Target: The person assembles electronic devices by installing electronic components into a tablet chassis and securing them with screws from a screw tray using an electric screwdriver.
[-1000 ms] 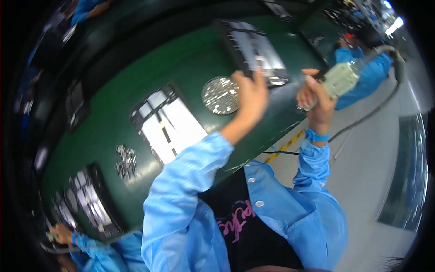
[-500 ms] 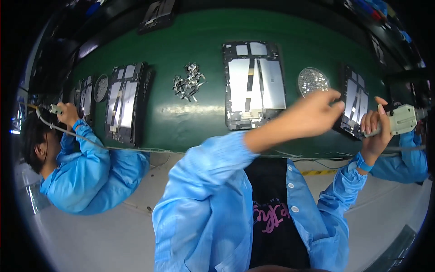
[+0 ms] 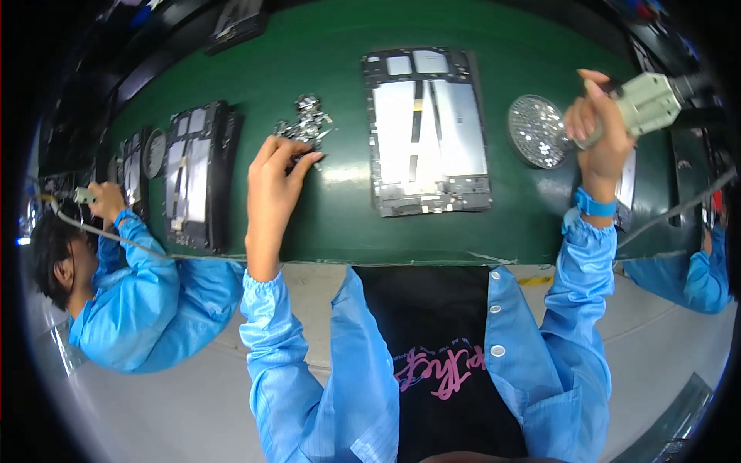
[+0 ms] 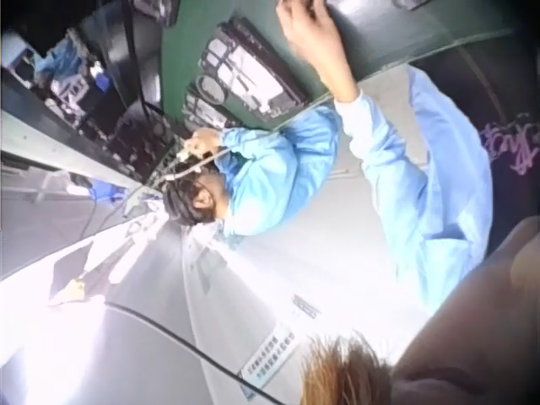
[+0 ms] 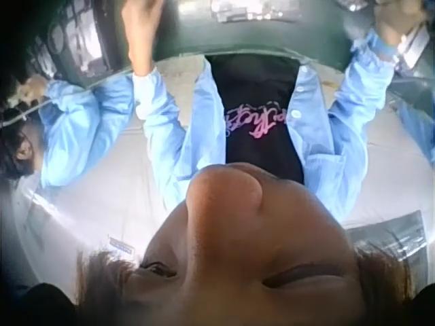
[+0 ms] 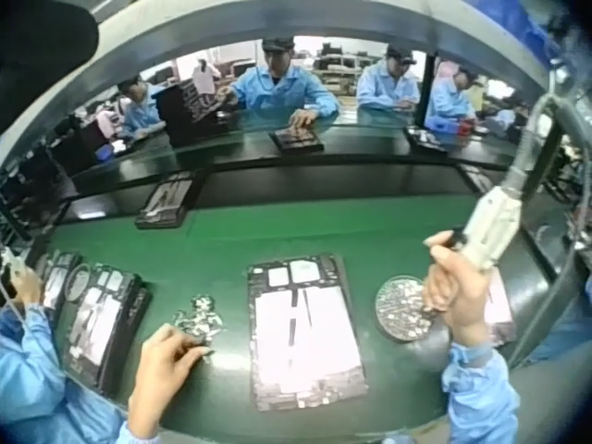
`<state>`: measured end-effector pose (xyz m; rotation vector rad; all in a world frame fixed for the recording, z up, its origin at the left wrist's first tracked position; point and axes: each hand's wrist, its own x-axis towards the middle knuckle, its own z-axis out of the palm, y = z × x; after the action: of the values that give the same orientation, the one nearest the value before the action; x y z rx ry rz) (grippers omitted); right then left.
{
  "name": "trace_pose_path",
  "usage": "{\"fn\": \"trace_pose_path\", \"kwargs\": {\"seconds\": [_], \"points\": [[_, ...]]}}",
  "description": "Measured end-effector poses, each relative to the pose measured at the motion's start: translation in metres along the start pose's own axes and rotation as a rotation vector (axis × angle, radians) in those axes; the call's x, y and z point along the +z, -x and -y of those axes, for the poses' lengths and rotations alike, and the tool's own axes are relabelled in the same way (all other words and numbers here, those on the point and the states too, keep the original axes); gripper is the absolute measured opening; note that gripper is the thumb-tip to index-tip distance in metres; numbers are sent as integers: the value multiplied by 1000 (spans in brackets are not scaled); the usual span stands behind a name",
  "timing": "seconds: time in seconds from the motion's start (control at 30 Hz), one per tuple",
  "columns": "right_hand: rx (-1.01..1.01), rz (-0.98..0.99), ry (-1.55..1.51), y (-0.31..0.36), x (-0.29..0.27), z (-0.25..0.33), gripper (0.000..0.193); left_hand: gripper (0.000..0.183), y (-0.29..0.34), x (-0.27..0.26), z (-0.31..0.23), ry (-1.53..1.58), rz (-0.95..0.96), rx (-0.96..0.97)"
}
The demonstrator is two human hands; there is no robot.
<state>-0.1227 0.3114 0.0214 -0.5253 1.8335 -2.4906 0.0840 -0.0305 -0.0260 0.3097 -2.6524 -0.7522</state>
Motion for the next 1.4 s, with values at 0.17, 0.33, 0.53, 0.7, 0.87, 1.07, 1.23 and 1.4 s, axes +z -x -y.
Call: {"fn": "trace_pose_path", "kwargs": {"seconds": [0.17, 0.33, 0.53, 0.7, 0.87, 1.07, 1.23, 1.4], "points": [[27, 48, 36, -4, 4, -15, 29, 11, 5, 6, 15, -17, 11, -73], [37, 126, 35, 1, 7, -22, 23, 11, 8, 8, 14, -134, -2, 8], [-22, 151, 2, -3, -8, -30, 21, 14, -1, 17, 0, -103, -118, -9], [-7, 153, 0, -4, 3, -36, 19, 17, -22, -3, 23, 506, -177, -204], [-21, 153, 9, -3, 0, -44, 19, 22, -83, 30, 16, 583, -220, -136], [-10, 146, -29, -6, -3, -44, 19, 24, -71, 39, 36, 276, -378, -39], [-9, 164, -25, -3, -3, -49, 20, 27, -69, 54, 24, 449, -381, -76], [-30, 157, -15, -5, -7, -50, 19, 27, -68, 55, 18, 495, -386, -82]]}}
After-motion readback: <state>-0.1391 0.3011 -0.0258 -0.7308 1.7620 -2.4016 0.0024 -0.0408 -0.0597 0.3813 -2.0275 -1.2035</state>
